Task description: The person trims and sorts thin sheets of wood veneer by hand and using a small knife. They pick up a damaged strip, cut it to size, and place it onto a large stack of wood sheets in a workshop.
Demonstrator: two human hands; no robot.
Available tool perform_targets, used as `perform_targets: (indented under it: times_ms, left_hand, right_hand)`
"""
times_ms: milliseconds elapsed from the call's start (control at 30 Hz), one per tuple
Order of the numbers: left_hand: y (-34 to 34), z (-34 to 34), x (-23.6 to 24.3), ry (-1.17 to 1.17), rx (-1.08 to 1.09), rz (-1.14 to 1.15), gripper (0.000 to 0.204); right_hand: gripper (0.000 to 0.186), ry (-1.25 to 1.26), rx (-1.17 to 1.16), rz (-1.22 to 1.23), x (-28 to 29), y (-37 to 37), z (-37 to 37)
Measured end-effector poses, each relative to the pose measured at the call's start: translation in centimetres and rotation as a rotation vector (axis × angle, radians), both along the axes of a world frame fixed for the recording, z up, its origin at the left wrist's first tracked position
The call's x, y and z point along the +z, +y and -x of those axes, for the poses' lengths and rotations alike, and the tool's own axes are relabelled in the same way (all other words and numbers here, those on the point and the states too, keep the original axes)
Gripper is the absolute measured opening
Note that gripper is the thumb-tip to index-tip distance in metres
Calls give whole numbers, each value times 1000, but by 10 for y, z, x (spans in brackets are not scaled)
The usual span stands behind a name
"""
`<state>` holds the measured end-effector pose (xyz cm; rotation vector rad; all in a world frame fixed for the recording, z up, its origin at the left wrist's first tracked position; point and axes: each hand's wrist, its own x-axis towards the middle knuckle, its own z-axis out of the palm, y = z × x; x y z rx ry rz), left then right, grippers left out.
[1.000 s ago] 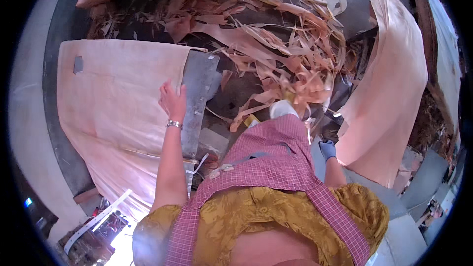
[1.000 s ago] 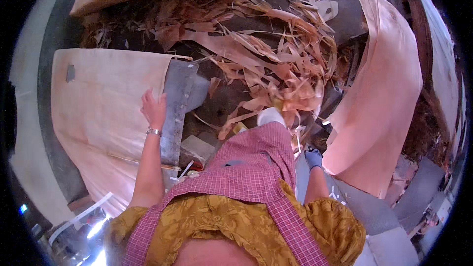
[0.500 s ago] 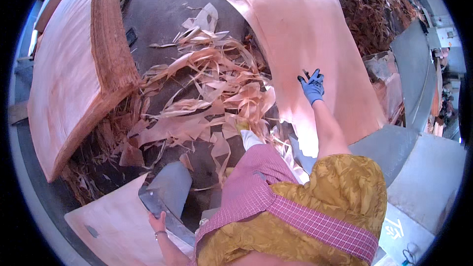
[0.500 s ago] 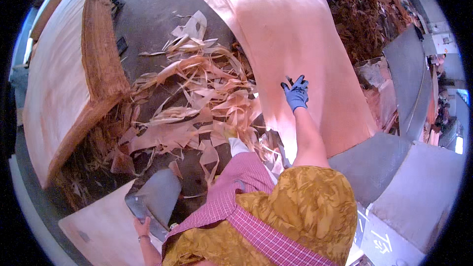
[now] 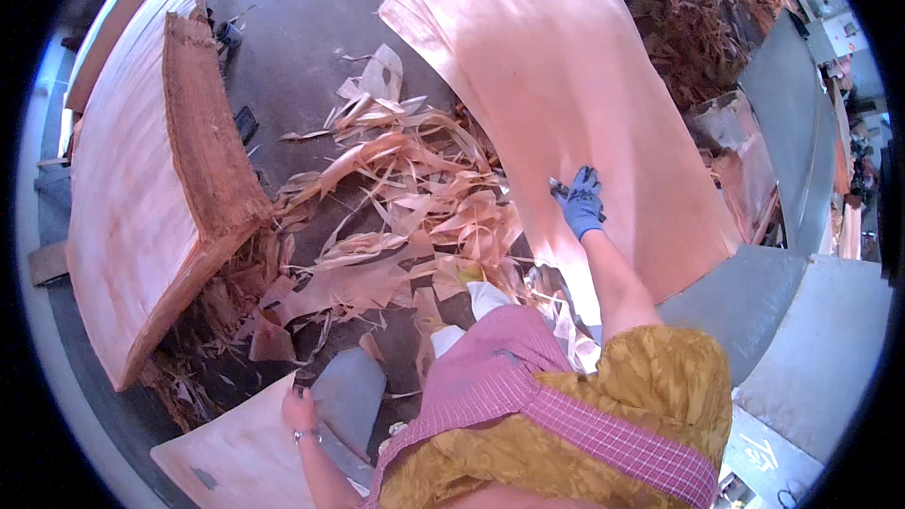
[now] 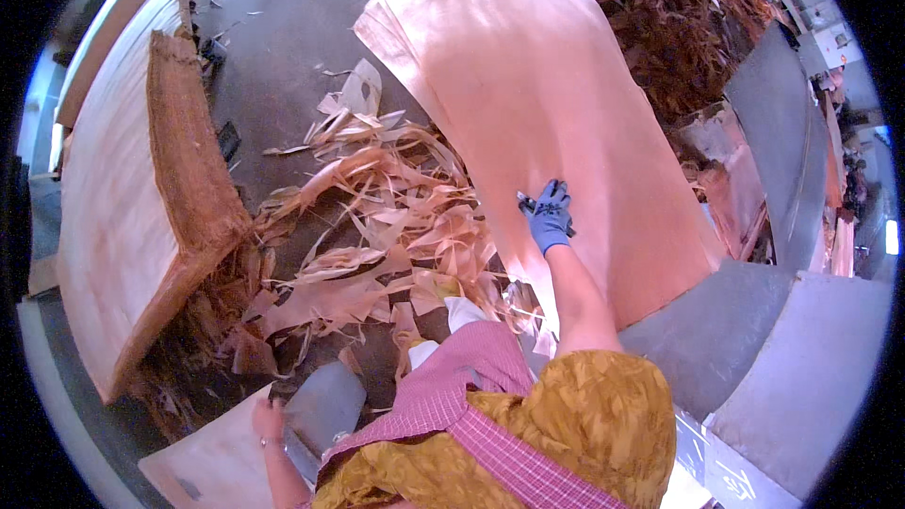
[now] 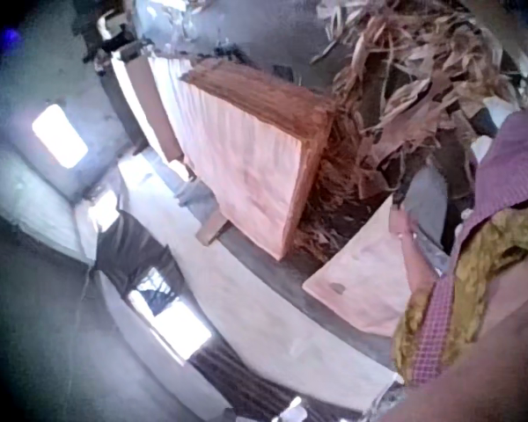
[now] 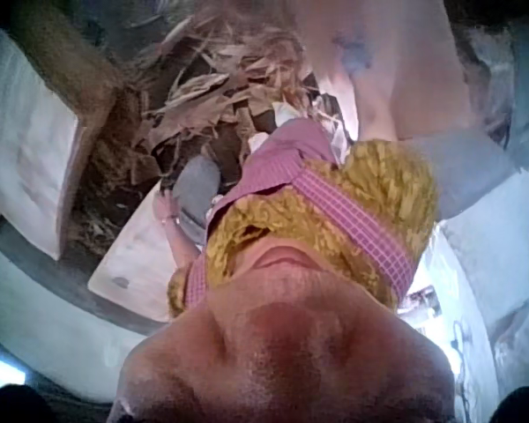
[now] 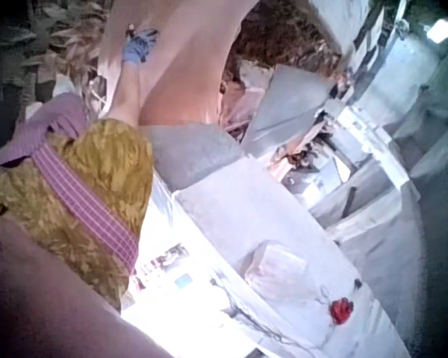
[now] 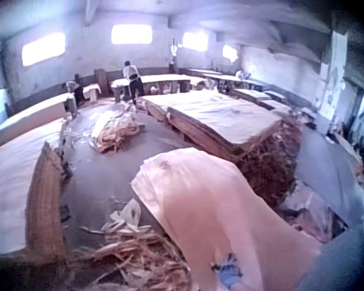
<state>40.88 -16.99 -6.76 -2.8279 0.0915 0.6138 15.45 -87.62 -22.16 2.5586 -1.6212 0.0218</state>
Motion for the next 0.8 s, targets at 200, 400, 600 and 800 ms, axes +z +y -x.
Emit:
perform_targets:
  times_ms: [200, 400, 600, 800]
  left_hand:
    - [-145, -11, 16, 92, -165, 263, 34]
    - [-164, 4, -5, 321, -302, 322, 38]
    - [-235, 42, -28, 595, -447, 539, 41]
    - [-266, 63, -6, 974, -279, 525, 38]
  right_hand:
    - [36, 329, 38, -204, -45, 0, -10]
    - [20, 93, 113, -364, 0, 26, -22]
    - [34, -314, 183, -594, 49, 35, -114]
    - [37, -580, 351, -716, 75, 66, -267]
